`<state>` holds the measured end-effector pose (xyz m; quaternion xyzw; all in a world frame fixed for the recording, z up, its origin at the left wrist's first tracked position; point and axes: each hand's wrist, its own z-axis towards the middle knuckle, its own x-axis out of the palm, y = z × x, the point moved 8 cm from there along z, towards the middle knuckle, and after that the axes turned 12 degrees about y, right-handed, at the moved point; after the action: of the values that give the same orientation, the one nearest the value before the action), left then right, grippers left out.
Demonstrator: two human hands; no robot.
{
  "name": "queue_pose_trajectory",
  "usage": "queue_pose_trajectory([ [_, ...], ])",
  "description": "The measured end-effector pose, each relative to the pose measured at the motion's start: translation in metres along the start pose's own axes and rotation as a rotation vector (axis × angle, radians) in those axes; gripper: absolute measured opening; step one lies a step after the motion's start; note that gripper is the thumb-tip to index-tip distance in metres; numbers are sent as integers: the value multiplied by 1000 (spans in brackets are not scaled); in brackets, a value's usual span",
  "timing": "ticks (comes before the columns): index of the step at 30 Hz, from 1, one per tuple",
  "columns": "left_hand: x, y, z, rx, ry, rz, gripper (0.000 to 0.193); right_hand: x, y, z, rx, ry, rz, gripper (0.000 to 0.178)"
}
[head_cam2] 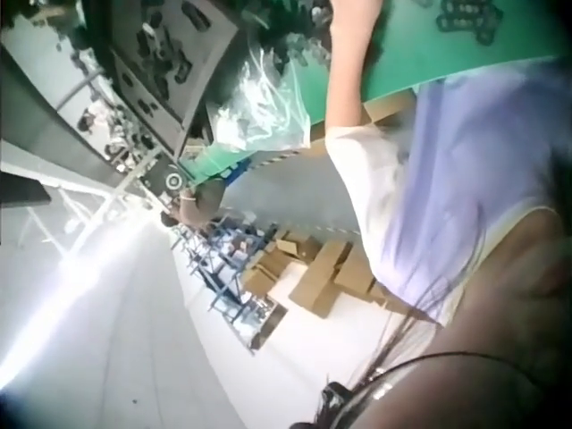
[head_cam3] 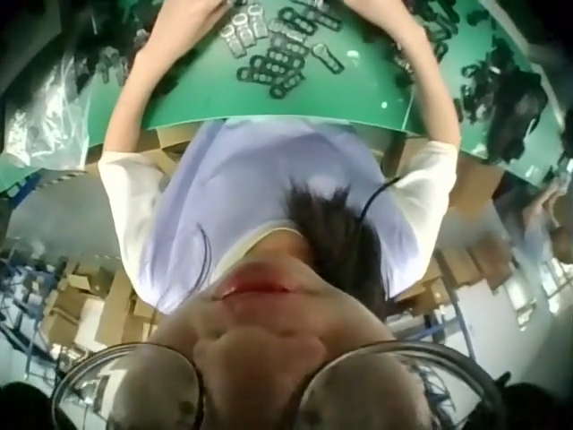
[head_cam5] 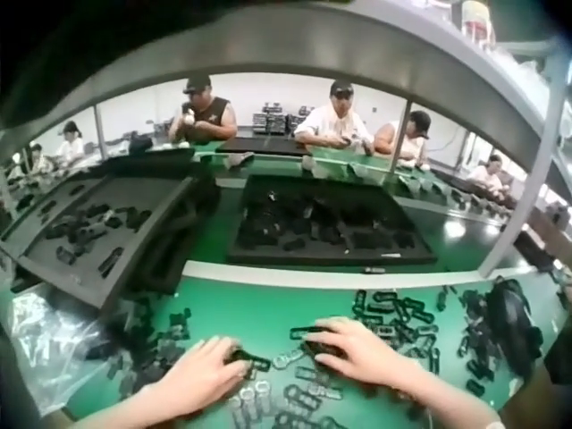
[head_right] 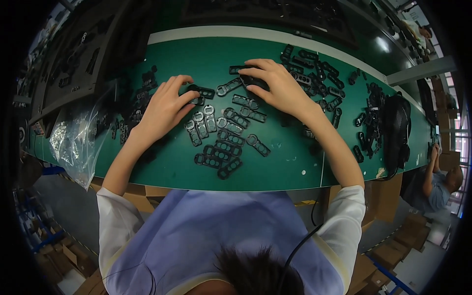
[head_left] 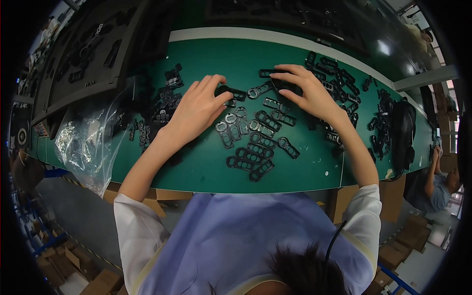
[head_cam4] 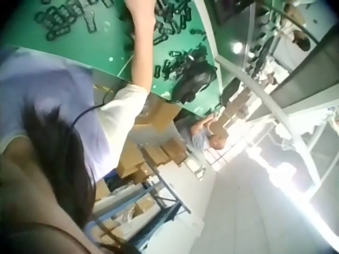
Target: The person assembles small plastic components and metal clips by hand at a production workbench.
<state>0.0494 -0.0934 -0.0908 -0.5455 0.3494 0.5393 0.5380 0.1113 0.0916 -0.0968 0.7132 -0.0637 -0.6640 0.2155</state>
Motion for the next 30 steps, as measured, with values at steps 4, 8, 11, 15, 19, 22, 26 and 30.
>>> queue_pose_trajectory([
  [4,2,-5,-3,24,15,23,20,5,17,2,-70,-85,-103,34],
  [8,2,-6,-5,31,8,80,16,9,17,7,2,-19,-26,32],
  [11,2,-5,-7,76,-74,63,16,5,14,12,-26,-10,92,31],
  [15,3,-5,-10,119,-153,83,15,-4,17,17,-49,-65,68,30],
  [19,2,-5,-8,145,-175,72,14,4,20,29,-96,-124,-102,29],
  [22,3,-5,-7,157,-151,78,15,7,43,35,-184,-158,-115,27],
  [26,4,1,-4,120,-97,20,16,13,78,34,-325,-180,-45,23],
  [30,7,7,0,70,-103,-102,19,15,73,36,-344,-159,-169,25],
])
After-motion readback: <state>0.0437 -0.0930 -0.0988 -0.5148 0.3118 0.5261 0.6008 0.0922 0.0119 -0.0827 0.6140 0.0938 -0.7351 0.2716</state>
